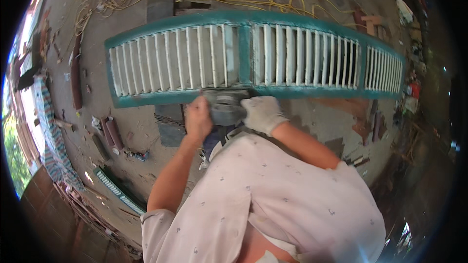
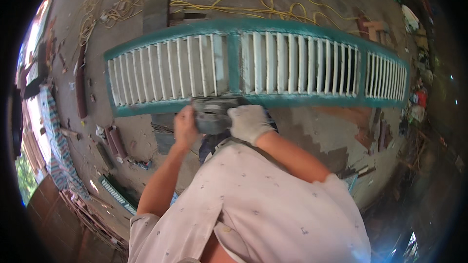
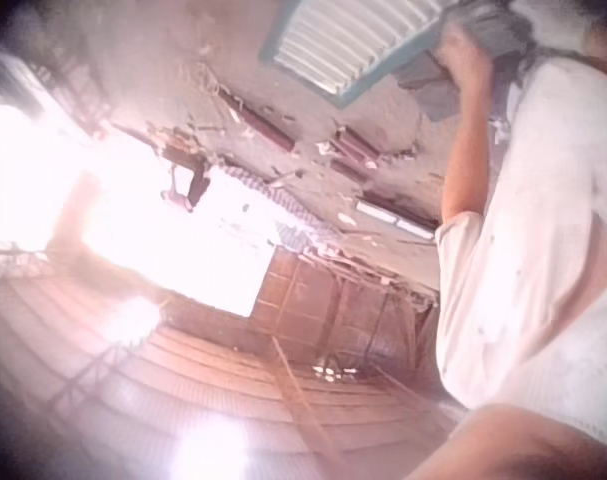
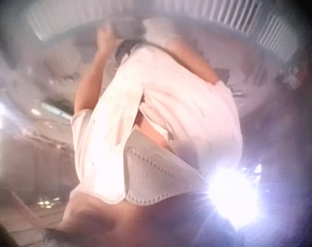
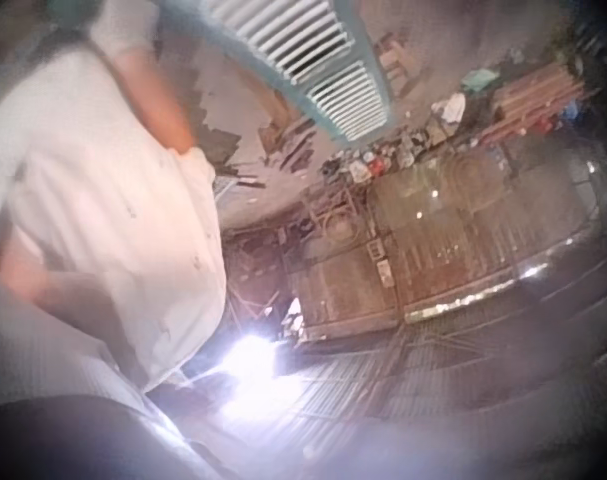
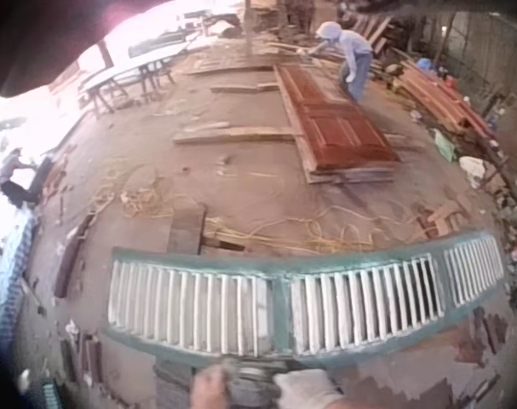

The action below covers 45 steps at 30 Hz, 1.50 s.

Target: The person uses an electric sander to smooth the surface of a large green metal vent. They move the sander along the frame and slats, repositioning the vent to access different areas.

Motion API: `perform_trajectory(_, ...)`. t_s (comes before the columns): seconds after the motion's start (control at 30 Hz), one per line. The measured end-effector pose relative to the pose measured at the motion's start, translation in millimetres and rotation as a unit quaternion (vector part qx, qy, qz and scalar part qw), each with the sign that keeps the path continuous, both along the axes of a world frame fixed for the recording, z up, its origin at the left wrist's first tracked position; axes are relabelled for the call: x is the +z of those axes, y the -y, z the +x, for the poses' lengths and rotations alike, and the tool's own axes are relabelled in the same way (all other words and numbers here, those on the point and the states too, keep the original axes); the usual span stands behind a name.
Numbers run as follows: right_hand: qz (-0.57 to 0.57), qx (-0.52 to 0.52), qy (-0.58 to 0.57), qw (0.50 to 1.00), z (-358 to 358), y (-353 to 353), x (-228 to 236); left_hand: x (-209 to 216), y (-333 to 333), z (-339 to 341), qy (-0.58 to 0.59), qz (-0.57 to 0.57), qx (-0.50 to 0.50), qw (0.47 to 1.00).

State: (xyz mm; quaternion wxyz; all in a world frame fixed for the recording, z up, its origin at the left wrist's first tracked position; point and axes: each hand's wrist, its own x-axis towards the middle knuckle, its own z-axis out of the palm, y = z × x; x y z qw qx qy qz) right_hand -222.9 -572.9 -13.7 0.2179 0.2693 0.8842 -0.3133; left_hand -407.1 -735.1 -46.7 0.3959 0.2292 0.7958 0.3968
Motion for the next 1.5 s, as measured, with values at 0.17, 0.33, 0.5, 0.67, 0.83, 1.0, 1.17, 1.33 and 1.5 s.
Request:
perform_trajectory(0.17, 0.027, -0.036, 0.097, 0.994, 67, -39, 11, 1, -48, 69, 0.022, -0.012, -0.061, 0.998)
perform_trajectory(0.33, 0.019, -0.066, 0.155, 0.986, 96, -64, 24, -12, -73, 100, 0.033, -0.004, -0.137, 0.990)
perform_trajectory(0.5, 0.037, -0.028, 0.083, 0.995, 75, -40, 5, -38, -31, 79, -0.200, 0.091, -0.138, 0.966)
perform_trajectory(0.67, -0.003, -0.022, 0.024, 0.999, 33, -13, -3, -26, 2, 39, 0.017, 0.022, 0.005, 1.000)
perform_trajectory(0.83, 0.008, -0.025, 0.083, 0.996, 68, -32, 11, -8, -25, 74, 0.029, -0.009, -0.045, 0.999)
perform_trajectory(1.0, 0.082, -0.047, 0.099, 0.991, 151, -68, 6, 4, -89, 130, 0.119, -0.035, -0.133, 0.983)
perform_trajectory(1.17, 0.061, 0.005, 0.143, 0.988, 104, -70, 16, -1, -70, 112, 0.081, 0.008, -0.064, 0.995)
perform_trajectory(1.33, 0.019, 0.063, 0.145, 0.987, -5, -20, 9, -12, -7, 36, 0.058, -0.039, 0.101, 0.992)
perform_trajectory(1.5, 0.006, 0.079, 0.091, 0.993, -112, 43, 7, 10, 45, -37, -0.028, -0.009, 0.260, 0.965)
